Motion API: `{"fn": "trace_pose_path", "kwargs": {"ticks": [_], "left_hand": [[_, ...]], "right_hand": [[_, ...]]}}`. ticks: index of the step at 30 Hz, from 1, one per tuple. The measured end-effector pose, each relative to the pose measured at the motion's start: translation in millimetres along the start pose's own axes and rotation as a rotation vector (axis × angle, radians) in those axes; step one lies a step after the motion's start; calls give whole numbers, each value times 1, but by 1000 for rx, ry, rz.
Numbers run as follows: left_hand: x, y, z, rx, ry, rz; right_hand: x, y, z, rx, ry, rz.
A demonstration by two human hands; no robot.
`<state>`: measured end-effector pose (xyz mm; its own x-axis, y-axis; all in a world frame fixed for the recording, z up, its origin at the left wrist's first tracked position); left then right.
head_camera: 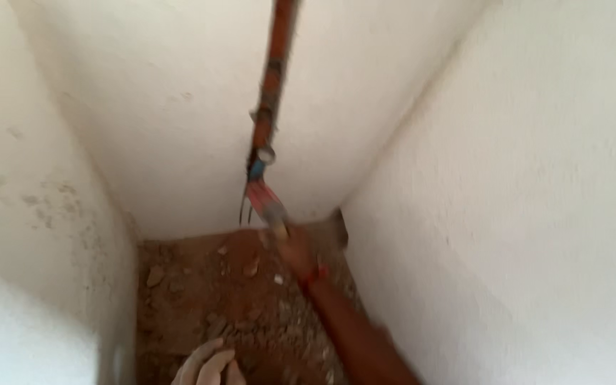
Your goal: The person sits on the floor in a corner and cuts a vertical groove into the base of a brick wall, holding a chisel against the masonry and striking it with a mallet. They reposition the chisel along the groove and clear debris from the work area as rubble accumulates.
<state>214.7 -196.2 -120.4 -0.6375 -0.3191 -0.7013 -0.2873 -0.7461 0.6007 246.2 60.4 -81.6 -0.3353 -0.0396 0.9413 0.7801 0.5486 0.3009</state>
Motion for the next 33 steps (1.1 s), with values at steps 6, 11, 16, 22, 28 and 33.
{"fn": "trace_pose_path", "kwargs": {"ticks": [6, 11, 16, 22, 28, 33], "left_hand": [[-1, 8, -33, 97, 92, -77], [4, -1, -44, 155, 262, -183], [-10, -2, -23, 161, 100, -57], [-13, 13, -27, 158, 203, -34], [-12, 14, -48, 269, 209, -43], [-1, -7, -41, 276, 200, -110]], "right_hand": [[-119, 60, -101, -109, 55, 334], [20, 85, -193, -102, 1122, 258], [104, 32, -80, -176, 712, 40], [45, 14, -20, -100, 502, -180], [-27, 64, -148, 157, 467, 811], [39, 70, -180, -93, 1232, 244]]}}
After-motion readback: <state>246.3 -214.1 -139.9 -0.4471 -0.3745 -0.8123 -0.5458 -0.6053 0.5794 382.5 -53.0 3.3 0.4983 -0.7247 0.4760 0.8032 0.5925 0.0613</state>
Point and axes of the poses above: each hand's wrist, its own z-axis towards the middle knuckle, its own y-axis out of the back of the hand, x = y × z, the point moved 6 cm from there along z, towards the middle knuckle
